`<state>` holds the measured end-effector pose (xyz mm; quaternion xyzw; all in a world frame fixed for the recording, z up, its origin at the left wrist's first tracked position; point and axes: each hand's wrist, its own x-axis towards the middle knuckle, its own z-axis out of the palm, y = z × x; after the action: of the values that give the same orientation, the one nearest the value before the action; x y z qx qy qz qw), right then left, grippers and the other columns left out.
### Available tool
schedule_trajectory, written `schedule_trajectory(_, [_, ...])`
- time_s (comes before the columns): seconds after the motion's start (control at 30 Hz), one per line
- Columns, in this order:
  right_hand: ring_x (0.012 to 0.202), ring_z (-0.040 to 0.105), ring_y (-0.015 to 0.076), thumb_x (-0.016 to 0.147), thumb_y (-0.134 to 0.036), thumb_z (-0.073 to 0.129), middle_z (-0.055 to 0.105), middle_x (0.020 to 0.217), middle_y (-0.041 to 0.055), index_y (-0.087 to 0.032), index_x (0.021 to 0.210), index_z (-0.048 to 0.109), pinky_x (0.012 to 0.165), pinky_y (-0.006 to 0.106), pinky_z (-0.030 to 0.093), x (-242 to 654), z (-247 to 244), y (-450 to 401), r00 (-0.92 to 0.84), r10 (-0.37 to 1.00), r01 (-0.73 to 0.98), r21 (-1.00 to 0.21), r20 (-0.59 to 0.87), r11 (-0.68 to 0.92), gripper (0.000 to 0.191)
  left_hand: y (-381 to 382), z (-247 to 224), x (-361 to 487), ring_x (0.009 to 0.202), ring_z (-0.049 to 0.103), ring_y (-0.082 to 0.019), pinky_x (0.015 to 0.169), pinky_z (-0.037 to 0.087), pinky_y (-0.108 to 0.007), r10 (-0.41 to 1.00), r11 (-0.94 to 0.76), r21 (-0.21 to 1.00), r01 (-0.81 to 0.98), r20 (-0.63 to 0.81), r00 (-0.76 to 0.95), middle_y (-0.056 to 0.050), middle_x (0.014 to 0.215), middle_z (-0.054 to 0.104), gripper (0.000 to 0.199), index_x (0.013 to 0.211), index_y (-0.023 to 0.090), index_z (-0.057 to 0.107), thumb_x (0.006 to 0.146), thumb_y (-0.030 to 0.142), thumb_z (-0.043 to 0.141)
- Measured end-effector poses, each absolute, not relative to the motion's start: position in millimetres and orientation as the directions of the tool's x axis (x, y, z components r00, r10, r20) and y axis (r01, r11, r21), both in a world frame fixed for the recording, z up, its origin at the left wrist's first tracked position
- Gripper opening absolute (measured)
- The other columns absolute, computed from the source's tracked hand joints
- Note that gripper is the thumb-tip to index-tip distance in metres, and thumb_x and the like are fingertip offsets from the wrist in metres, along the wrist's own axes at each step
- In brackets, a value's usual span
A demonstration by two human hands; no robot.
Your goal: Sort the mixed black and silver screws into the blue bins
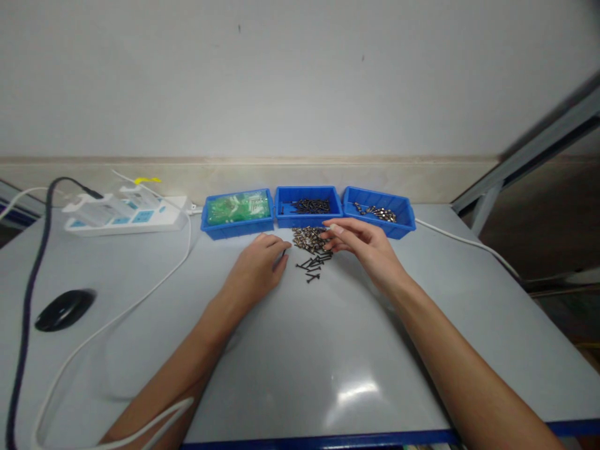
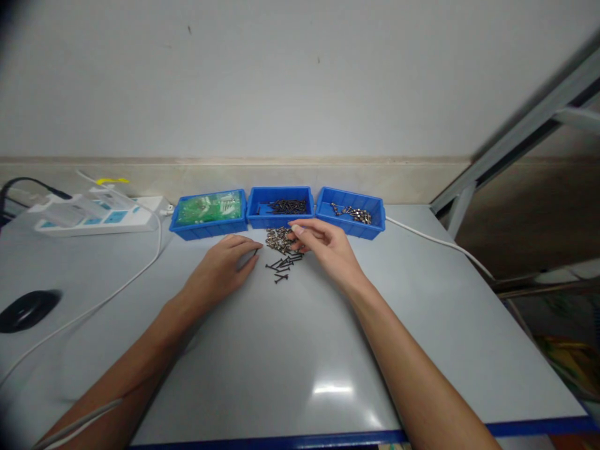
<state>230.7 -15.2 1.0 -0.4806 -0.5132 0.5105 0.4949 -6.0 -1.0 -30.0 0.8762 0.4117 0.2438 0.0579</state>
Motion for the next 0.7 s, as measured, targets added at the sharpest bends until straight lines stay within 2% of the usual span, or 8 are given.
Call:
schedule_trajectory(0.13, [0.079,0.071,0.0183,0.082,-0.047,0.077,0.078,0.095,0.0072,-0.022,0.103,0.077,0.078,0.034,0.057,230.5,1.2,-15.2,-0.045,0.999,-0.010,-1.000,0.014,0.014,0.033,0.3,-32.3,-7.2,0.093,0.065,-0.024,0.086,0.054,-0.039,0.762,-0.640,0.322,0.698,0.384,0.522,-0.008,0.096,0.071,0.017,0.099,0.018,0.068,0.093,0.012,0.053])
schedule_trajectory(0.3, [0.079,0.071,0.0181,0.082,-0.046,0.077,0.078,0.095,0.0074,-0.021,0.104,0.077,0.078,0.034,0.057,231.0,2.1,-15.5,-0.062,0.998,-0.012,-1.000,0.001,0.000,0.033,-2.9,-25.6,0.6,0.085,0.060,-0.023,0.079,0.051,-0.036,0.782,-0.622,0.348,0.702,0.324,0.532,-0.006,0.088,0.067,0.014,0.092,0.018,0.060,0.095,0.010,0.049])
schedule_trajectory(0.4, [0.079,0.071,0.0185,0.083,-0.045,0.076,0.078,0.091,0.0067,-0.020,0.103,0.077,0.078,0.034,0.057,230.2,2.7,-16.8,-0.083,0.996,0.041,-0.999,0.024,0.028,0.032,-5.5,-21.2,6.1,0.081,0.059,-0.020,0.074,0.050,-0.032,0.786,-0.618,0.438,0.653,0.374,0.493,-0.003,0.086,0.063,0.013,0.089,0.019,0.055,0.091,0.008,0.051])
schedule_trajectory(0.57, [0.075,0.070,0.0187,0.081,-0.041,0.077,0.076,0.080,0.0039,-0.020,0.107,0.076,0.072,0.033,0.055,226.3,2.5,-21.4,-0.288,0.958,0.134,-0.990,-0.007,0.033,0.033,-12.4,-17.8,13.2,0.075,0.062,-0.013,0.072,0.051,-0.024,0.745,-0.667,0.582,0.466,0.508,0.431,0.002,0.085,0.062,0.014,0.094,0.021,0.052,0.091,0.008,0.057])
schedule_trajectory(0.7, [0.069,0.069,0.0164,0.078,-0.039,0.080,0.077,0.076,0.0046,-0.018,0.092,0.079,0.065,0.028,0.053,227.1,2.8,-22.5,-0.381,0.921,0.119,-0.992,-0.079,-0.036,0.025,-16.9,-17.6,17.1,0.077,0.065,-0.012,0.075,0.054,-0.023,0.741,-0.670,0.625,0.401,0.532,0.409,0.001,0.087,0.063,0.016,0.098,0.020,0.053,0.090,0.008,0.061])
